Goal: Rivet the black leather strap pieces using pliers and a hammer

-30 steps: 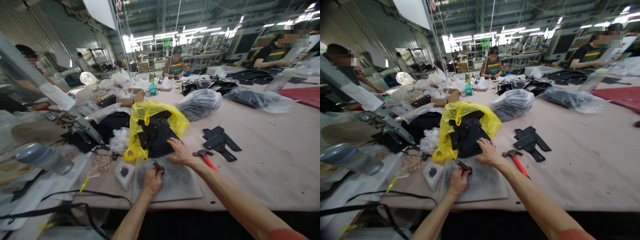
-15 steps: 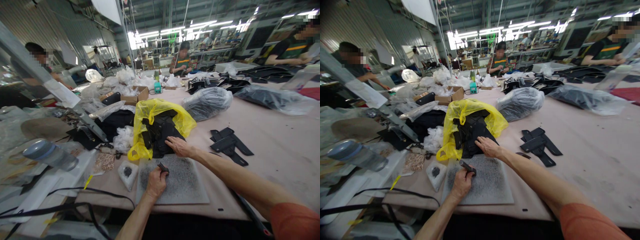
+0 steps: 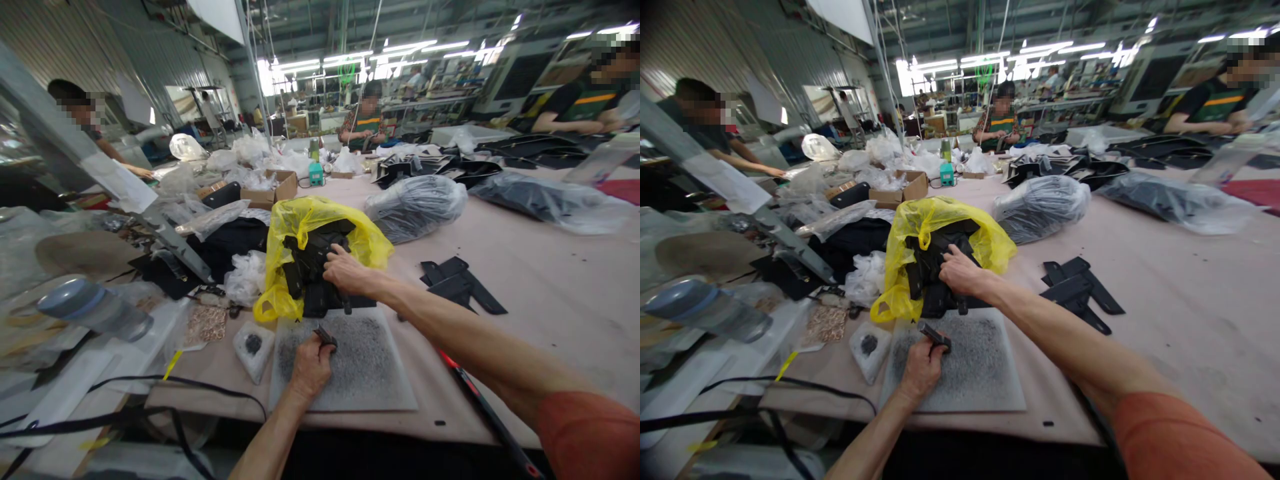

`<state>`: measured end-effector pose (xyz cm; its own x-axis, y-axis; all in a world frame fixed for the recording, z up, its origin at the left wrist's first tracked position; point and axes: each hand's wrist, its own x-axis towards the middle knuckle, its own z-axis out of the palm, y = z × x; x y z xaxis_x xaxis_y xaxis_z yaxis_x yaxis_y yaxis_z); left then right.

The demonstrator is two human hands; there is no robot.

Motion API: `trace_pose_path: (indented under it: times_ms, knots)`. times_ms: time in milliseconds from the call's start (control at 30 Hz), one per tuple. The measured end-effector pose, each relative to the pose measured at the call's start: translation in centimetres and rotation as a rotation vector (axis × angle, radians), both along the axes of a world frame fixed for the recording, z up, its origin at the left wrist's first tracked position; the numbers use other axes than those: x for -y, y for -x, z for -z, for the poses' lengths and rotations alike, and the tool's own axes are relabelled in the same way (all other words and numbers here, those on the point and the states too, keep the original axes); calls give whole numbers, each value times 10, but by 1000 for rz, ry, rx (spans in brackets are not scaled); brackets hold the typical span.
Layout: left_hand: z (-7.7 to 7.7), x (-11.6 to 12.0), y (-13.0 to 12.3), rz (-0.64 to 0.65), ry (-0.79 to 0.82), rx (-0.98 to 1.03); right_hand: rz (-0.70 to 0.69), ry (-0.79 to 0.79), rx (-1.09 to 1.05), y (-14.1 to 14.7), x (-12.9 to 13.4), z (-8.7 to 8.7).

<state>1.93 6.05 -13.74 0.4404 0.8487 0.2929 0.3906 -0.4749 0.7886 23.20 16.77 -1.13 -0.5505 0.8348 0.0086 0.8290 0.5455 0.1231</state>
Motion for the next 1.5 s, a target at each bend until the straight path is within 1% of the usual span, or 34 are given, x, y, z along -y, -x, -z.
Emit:
trace_pose_path:
  times_ms: [67, 100, 133, 167, 267, 300, 333, 400, 467, 567, 667, 733, 833, 900, 1000, 1067, 1133, 1200, 1267, 1300, 1367, 1400, 1433, 1467, 1500]
  knots:
    - [0, 0, 0, -4, -5, 0, -88, -46, -13, 19, 7, 4]
    - [-1, 0, 0, -4, -6, 4, -96, -72, -39, 27, 11, 9]
    - [-2, 0, 0, -2, -8, 8, -50, -87, -87, 33, 16, 15]
    - [-3, 1, 0, 1, -9, 13, 45, -92, -146, 37, 21, 22]
    - [-4, 1, -1, 10, -10, 21, 467, -64, -291, 33, 40, 44]
    - [-4, 1, -1, 11, -10, 23, 583, -54, -312, 28, 47, 51]
    - [-4, 0, -1, 10, -9, 24, 666, -46, -320, 23, 55, 57]
    - [-2, 0, -1, 7, -10, 21, 755, -20, -329, 16, 72, 68]
    - [0, -1, -1, 3, -13, 10, 788, 14, -360, 16, 86, 75]
    - [1, -2, -1, 0, -27, -15, 805, 27, -419, 29, 97, 78]
    - [2, -3, -1, -8, -62, -25, 854, -17, -454, 46, 91, 75]
    - [2, -3, -1, -12, -81, -25, 890, -17, -505, 55, 84, 72]
    - [2, -3, -1, -11, -94, -24, 935, 25, -594, 59, 74, 69]
    - [2, -3, -1, -9, -100, -24, 950, 45, -639, 56, 71, 69]
    - [3, -3, -1, -7, -100, -23, 937, 78, -716, 42, 69, 67]
    - [2, -2, -1, -7, -92, -20, 918, 85, -760, 27, 72, 61]
    - [2, -2, -1, -3, -73, -19, 879, 84, -798, 7, 79, 48]
    - [1, -2, 0, 3, -44, -20, 818, 96, -833, -15, 92, 29]
    - [2, -2, 0, 2, -17, -18, 689, 167, -831, -35, 108, 7]
    - [2, -2, 0, -2, -7, -18, 586, 236, -795, -43, 116, -4]
    - [2, -3, 0, -6, 10, -21, 353, 400, -641, -49, 132, -20]
    - [2, -3, 0, -6, 15, -23, 244, 453, -525, -47, 139, -23]
    - [2, -3, 0, -6, 20, -26, 163, 473, -407, -42, 145, -23]
    - [1, -3, -1, -6, 23, -30, 107, 464, -304, -34, 149, -20]
    - [0, -3, -1, -5, 22, -35, 79, 437, -226, -25, 153, -13]
